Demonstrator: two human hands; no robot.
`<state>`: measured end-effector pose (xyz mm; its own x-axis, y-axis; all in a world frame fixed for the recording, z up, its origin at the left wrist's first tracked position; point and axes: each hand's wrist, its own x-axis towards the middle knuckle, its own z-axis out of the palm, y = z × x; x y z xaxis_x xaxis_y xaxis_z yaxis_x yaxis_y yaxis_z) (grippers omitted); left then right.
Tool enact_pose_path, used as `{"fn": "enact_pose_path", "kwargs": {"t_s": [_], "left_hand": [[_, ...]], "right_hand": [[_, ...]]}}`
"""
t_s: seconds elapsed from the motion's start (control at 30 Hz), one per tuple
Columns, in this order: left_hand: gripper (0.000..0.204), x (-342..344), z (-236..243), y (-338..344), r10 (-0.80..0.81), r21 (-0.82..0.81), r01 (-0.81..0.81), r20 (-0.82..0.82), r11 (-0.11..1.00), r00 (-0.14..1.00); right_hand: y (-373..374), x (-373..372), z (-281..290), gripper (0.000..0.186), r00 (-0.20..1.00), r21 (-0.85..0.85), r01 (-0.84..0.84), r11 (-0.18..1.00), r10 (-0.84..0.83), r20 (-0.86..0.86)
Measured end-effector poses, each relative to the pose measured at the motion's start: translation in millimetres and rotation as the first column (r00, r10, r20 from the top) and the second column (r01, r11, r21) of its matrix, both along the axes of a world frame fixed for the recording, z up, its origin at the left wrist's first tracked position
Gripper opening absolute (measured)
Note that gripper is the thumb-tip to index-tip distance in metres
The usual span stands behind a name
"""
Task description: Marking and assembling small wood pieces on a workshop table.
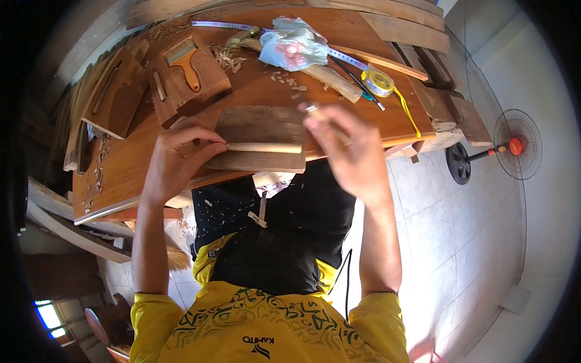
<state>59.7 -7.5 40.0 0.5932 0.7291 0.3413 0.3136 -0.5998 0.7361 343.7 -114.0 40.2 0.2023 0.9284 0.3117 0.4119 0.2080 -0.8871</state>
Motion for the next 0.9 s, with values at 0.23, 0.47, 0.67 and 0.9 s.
{"fn": "enact_pose_path", "kwargs": {"t_s": [0.23,0.47,0.67,0.9], "left_hand": [[0.009,-4,7,16,-0.092,0.031,0.097,-0.146,0.995,0.985],[0.014,-9,12,23,-0.147,-0.005,0.148,-0.168,0.989,0.975],[0.024,-22,12,29,-0.139,-0.271,0.122,-0.047,0.955,0.989],[0.018,-22,2,22,-0.183,-0.118,0.174,-0.068,0.978,0.981]], "right_hand": [[-18,16,-14,0.022,0.987,-0.063,-0.153,0.986,0.155,0.037],[-7,-3,-23,0.017,0.983,-0.041,-0.148,0.988,0.143,-0.114],[-11,-1,-22,0.018,0.979,-0.080,-0.151,0.985,0.138,-0.152],[-16,-7,-26,0.018,0.990,-0.154,-0.096,0.983,0.078,-0.118]]}}
